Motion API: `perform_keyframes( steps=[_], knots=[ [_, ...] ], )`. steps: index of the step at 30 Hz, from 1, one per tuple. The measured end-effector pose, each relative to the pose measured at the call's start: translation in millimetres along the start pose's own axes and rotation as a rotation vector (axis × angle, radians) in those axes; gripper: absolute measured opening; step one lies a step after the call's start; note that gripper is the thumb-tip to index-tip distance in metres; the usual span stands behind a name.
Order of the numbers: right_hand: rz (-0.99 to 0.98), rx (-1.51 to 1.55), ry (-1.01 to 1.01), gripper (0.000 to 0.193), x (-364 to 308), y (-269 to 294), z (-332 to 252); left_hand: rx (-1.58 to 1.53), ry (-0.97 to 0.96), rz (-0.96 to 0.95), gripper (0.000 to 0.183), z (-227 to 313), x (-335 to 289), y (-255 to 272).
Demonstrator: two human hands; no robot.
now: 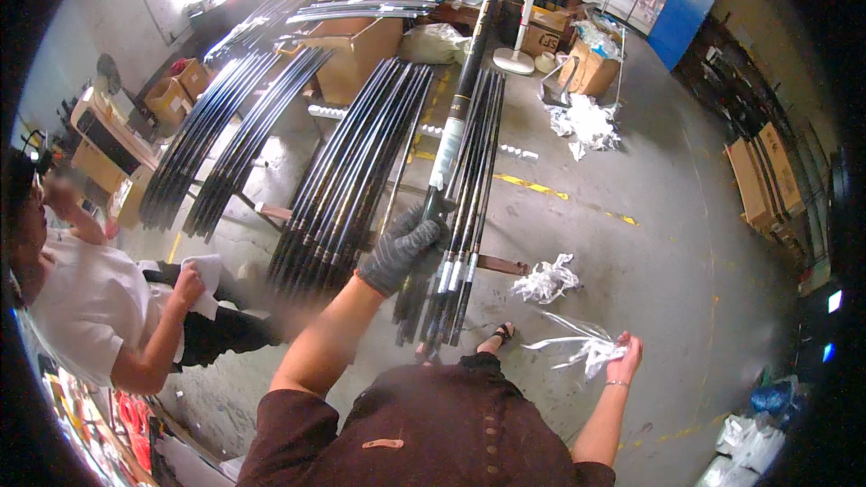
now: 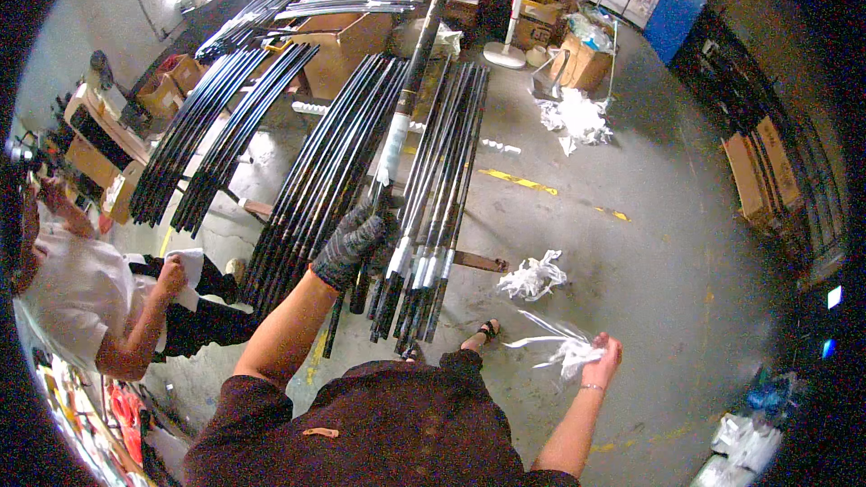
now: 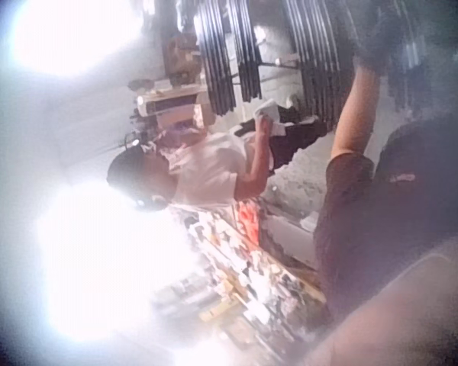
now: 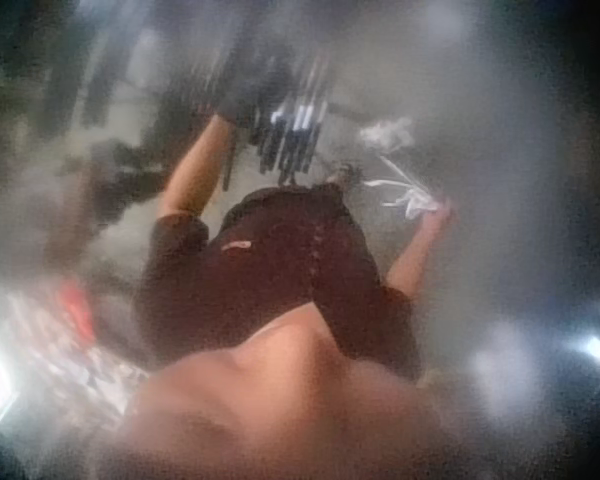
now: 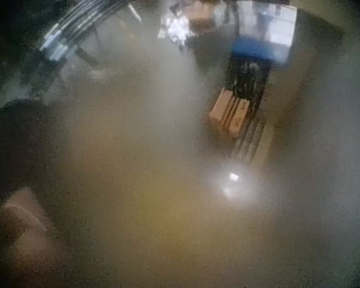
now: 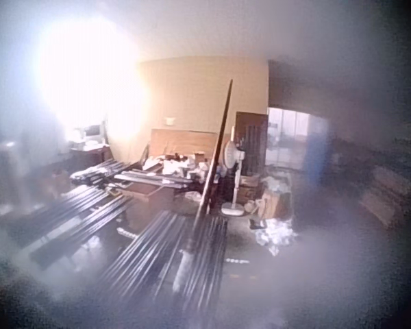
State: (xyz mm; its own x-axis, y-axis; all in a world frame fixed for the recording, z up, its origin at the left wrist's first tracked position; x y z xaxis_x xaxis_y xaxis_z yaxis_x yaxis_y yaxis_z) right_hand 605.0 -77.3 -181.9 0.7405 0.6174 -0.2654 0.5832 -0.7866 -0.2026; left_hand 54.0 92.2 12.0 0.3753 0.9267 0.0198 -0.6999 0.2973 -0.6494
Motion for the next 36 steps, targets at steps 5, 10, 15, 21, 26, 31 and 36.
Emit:
perform_keyframes(
  steps=[5,10,15,21,26,31,36],
  knots=[
    [-0.529,-0.195,0.125,0.016,-83.0,-177.0,-96.9,0.095,-0.11,-0.013,0.049,-14.5,14.4,-22.5],
    [-0.846,-0.712,0.607,0.027,-198.8,-347.5,-144.2,0.049,-0.096,0.056,0.045,-29.9,21.8,-19.8],
    [-0.904,-0.799,0.863,0.024,-230.0,-416.0,-141.1,-0.048,-0.132,-0.036,0.048,-20.5,3.8,-41.1],
    [-1.075,-0.72,0.786,0.016,-246.4,-439.5,-115.8,0.335,-0.337,-0.018,0.052,-12.9,-9.6,-10.1],
    [-1.088,-0.735,0.997,0.008,-283.1,-451.4,-124.5,0.332,-0.388,-0.105,0.071,30.7,-5.6,-14.9],
    [-0.997,-0.868,1.169,0.007,-285.2,-449.1,-116.4,0.117,-0.081,-0.161,0.08,52.2,7.0,-6.9],
    [-0.969,-0.944,1.114,0.006,-264.5,-445.4,-88.1,-0.037,0.07,-0.176,0.089,31.5,1.2,-3.8]
  ],
)
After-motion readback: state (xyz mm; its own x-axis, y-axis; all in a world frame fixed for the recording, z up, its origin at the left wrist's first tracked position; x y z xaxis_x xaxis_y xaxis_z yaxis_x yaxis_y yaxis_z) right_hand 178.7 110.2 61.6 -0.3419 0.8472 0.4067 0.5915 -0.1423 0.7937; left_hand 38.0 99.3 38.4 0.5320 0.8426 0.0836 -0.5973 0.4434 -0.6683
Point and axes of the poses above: each hand's wrist, its own x-axis towards the middle knuckle, its own y-axis out of the back of the hand, z = x × y, the point moved 6 cm from there along x, towards the middle knuckle, and after that the axes turned 10 degrees about -x, right-handed, at the moved point
